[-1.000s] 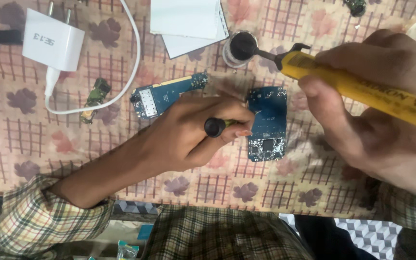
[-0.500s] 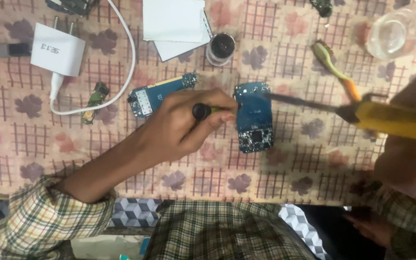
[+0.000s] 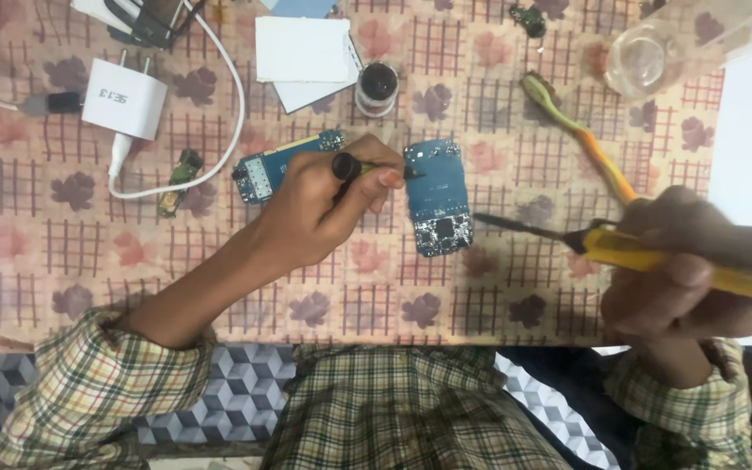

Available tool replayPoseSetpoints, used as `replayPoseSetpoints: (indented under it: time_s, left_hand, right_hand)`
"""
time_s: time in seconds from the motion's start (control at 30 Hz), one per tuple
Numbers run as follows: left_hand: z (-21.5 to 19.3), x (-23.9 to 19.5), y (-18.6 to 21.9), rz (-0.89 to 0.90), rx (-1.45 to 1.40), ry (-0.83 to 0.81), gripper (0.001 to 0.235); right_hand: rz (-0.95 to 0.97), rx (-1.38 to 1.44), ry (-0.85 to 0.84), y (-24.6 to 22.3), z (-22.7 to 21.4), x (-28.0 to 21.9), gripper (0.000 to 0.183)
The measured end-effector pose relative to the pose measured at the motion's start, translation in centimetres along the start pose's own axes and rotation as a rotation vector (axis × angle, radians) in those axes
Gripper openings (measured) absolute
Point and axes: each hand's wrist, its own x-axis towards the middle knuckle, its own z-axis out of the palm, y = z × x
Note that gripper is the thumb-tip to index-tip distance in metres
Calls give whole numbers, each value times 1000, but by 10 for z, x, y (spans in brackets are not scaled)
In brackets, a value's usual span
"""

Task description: The person uses a soldering iron and a small brush to apply flux and solder to a blue circuit board. They repeatedly heat and apply solder to various points on the board while holding it steady with the other hand.

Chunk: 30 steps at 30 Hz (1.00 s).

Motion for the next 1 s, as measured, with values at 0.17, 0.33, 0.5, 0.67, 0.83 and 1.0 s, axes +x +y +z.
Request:
replayPoseSetpoints:
  time_s: [0.17,0.33,0.5,0.67,0.83,1.0]
  left_hand:
    - [1,0,1,-7,14,3,25]
    - [1,1,1,-31,19,2,25]
    - [0,0,0,-66,14,-12,28]
    - [0,-1,-2,-9,10,-10,26]
    - [-1,0,-1,-39,32,-26,26]
    - [-1,0,-3,-17,32,-10,26]
  right_hand:
    - [30,-129,-21,-11,20,-6,10]
    - [384,-211,-62,-37,27,7,22]
    - [406,-175,8,-31,36,17,31]
    - [493,-84,51,-18,31,18,37]
    - [652,-121,51,-30,30,20,46]
    - [791,-26,107,-29,32,21,44]
